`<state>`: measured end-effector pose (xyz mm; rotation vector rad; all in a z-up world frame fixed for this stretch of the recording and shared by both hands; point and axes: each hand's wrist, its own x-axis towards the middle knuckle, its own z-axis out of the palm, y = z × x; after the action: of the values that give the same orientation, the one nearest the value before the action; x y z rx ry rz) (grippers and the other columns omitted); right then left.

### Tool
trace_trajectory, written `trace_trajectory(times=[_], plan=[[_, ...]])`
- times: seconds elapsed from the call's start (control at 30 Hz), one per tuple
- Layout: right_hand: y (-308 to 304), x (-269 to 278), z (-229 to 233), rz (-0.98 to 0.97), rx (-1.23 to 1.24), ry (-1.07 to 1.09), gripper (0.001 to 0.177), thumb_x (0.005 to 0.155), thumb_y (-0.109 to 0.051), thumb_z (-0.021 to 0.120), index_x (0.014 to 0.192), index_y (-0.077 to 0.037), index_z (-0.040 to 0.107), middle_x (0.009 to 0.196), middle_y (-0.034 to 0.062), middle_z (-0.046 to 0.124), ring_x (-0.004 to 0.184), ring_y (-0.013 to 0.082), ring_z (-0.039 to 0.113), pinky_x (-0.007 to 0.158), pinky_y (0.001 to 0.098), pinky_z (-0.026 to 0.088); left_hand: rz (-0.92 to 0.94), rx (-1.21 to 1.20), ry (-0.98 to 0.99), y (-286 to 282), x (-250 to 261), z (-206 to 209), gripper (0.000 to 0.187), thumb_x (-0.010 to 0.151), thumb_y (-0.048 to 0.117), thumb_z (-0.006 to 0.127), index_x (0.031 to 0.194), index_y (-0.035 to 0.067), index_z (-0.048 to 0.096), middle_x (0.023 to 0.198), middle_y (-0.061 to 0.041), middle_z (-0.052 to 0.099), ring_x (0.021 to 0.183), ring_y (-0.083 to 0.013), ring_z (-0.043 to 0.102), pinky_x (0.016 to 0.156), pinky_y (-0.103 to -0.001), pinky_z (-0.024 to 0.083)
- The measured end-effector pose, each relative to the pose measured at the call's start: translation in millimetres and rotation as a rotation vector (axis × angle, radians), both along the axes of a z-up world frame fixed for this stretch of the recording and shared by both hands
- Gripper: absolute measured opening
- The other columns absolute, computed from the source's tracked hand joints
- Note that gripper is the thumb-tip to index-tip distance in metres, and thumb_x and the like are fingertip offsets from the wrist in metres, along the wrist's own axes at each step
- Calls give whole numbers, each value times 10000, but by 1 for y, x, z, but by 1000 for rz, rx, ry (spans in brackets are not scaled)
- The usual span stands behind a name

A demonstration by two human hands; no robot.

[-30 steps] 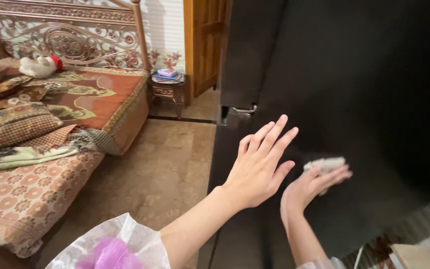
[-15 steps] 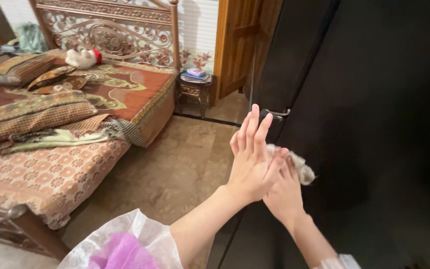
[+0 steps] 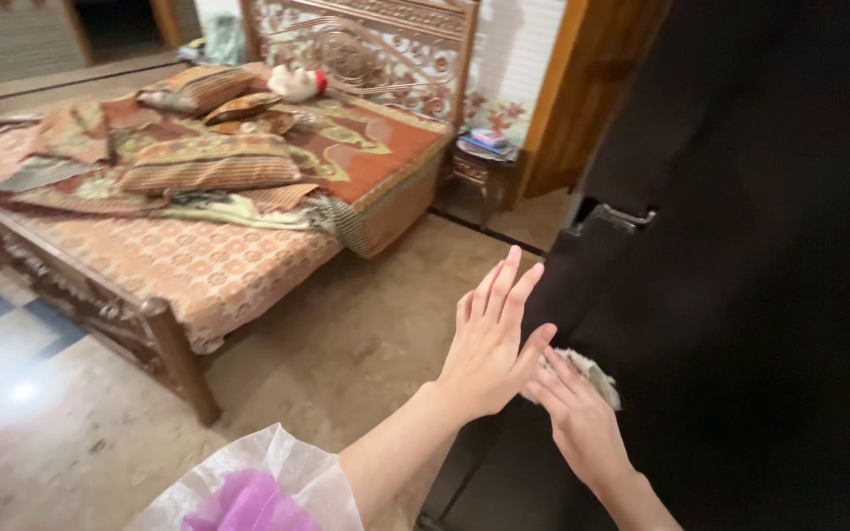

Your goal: The person wipes the wooden frame of a chair, a window sill, a glass window, and a refrigerator door using a cloth. The person then straightens a bedsheet and adjusts a pillow on a bed.

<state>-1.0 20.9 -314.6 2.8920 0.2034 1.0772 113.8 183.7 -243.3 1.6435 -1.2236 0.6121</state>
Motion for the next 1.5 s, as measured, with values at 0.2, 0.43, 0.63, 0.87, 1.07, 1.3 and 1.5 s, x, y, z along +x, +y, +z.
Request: trace_trajectory(times=[0.2, 0.43, 0.63, 0.87, 1.07, 1.3, 1.5], plan=[[32, 30, 39, 159, 179, -102, 444, 788, 125, 625, 1190, -52, 686, 1342, 99, 650, 1414, 316, 510, 1123, 439, 461, 62, 21, 204, 25, -2, -18, 644, 1045, 311, 540, 1600, 85, 304, 1683, -199, 267, 1503, -365, 347, 1180, -513, 284], [80, 74, 61, 300, 596, -100, 469, 868, 129, 584, 1292, -44, 683, 1452, 152, 608, 1466, 334, 460, 1146, 428, 427, 157, 61, 425, 65, 27, -31, 450, 1023, 327, 564, 1360, 35, 506, 1415, -187, 504, 1312, -373, 518, 1069, -446, 433], [102, 137, 64, 340, 818, -90, 368, 900, 59, 636, 1257, -15, 681, 1411, 164, 646, 1364, 282, 589, 1064, 357, 488, 173, 60, 451, 95, 69, -31, 470, 971, 355, 633, 1291, 22, 546, 1293, -167, 573, 1220, -354, 579, 1007, -414, 476], [128, 235, 61, 262, 1074, -22, 273, 896, -11, 672, 1166, 3, 709, 1114, 87, 753, 947, 135, 764, 806, 273, 600, 178, 126, 440, 133, 157, -20, 480, 916, 341, 691, 1260, 34, 559, 1242, -142, 581, 1170, -344, 587, 962, -416, 490], [144, 300, 73, 163, 986, -68, 225, 880, -95, 730, 1084, -1, 714, 1020, 113, 764, 856, 168, 750, 742, 304, 597, 170, 155, 393, 153, 231, -3, 407, 920, 312, 698, 1209, 45, 592, 1209, -119, 599, 1150, -325, 610, 946, -404, 504], [149, 349, 89, 120, 876, -91, 215, 849, -177, 741, 1026, -55, 737, 948, 72, 737, 835, 202, 737, 768, 337, 572, 150, 192, 419, 159, 287, 13, 388, 888, 316, 719, 1177, 78, 613, 1173, -96, 605, 1112, -294, 635, 922, -395, 513], [131, 384, 100, 107, 831, -125, 200, 851, -216, 744, 983, -66, 752, 908, 53, 750, 871, 202, 711, 789, 333, 542, 127, 211, 358, 143, 326, 18, 405, 862, 320, 758, 1152, 72, 622, 1158, -95, 608, 1103, -306, 620, 900, -412, 507]])
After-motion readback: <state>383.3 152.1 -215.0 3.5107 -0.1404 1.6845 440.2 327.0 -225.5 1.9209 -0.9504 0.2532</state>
